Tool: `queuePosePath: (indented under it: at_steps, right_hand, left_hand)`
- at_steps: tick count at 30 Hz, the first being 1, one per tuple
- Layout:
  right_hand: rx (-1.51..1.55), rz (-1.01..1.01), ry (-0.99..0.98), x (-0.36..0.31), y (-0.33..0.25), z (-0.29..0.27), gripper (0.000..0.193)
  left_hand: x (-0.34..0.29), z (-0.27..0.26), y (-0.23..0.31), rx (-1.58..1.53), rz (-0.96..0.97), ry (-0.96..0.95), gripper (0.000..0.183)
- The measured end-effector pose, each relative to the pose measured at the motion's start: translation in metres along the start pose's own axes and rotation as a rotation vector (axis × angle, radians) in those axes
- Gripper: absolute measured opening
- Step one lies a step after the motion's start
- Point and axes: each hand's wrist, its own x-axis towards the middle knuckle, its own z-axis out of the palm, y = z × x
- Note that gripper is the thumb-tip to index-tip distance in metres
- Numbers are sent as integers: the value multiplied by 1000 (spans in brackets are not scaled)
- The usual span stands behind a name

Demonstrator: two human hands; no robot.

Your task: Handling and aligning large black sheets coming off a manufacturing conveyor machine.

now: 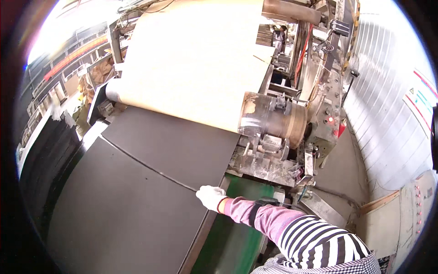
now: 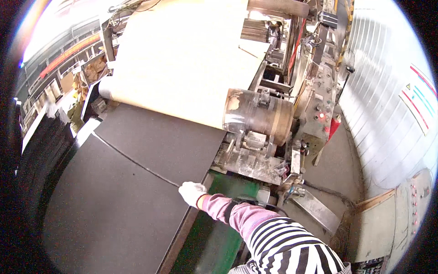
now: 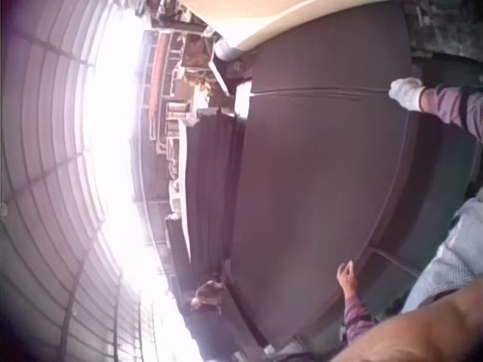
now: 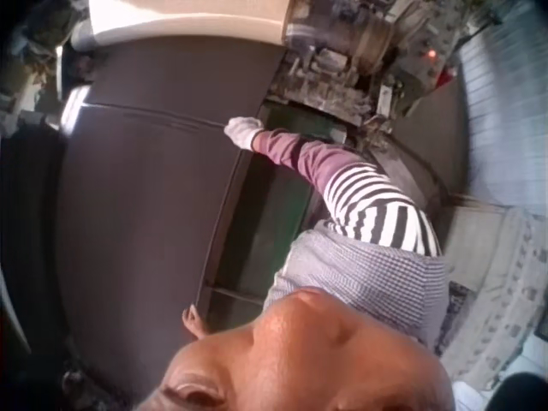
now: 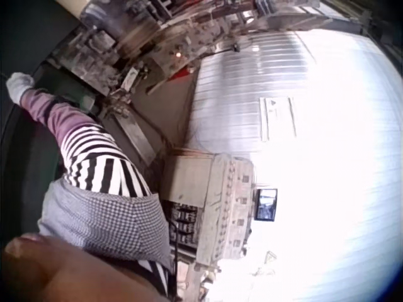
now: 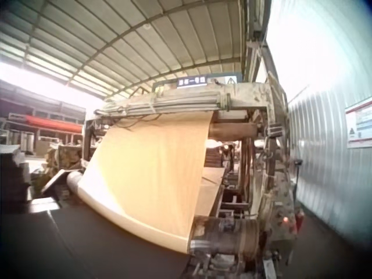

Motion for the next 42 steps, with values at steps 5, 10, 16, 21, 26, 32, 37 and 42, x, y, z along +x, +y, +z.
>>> queuePosePath:
  at_steps: [5, 10, 16, 21, 26, 32, 37, 42]
  right_hand:
    - [-68, 88, 119, 37, 66, 0, 22]
    - [-141, 278, 180, 50, 85, -15, 26]
    - [15, -224, 521, -47, 81, -18, 33]
    - [373, -393, 517, -170, 54, -5, 30]
    - [882, -439, 299, -225, 2, 7, 29]
    - [874, -358, -45, -248, 3, 1, 38]
    - [657, -199, -256, -272, 42, 3, 34]
    - [493, -109, -331, -294, 68, 15, 31]
  left_hand:
    - [3, 16, 9, -82, -106, -73, 40]
    - [44, 65, 53, 281, 261, -121, 37]
    - [67, 115, 161, 248, 206, -141, 37]
    - [79, 152, 237, 280, 190, -134, 41]
    - [91, 182, 260, -233, 244, -178, 45]
    - [45, 107, 148, 221, 248, 191, 42]
    - [7, 52, 52, 421, 23, 180, 49]
    - [15, 68, 103, 249, 285, 142, 54]
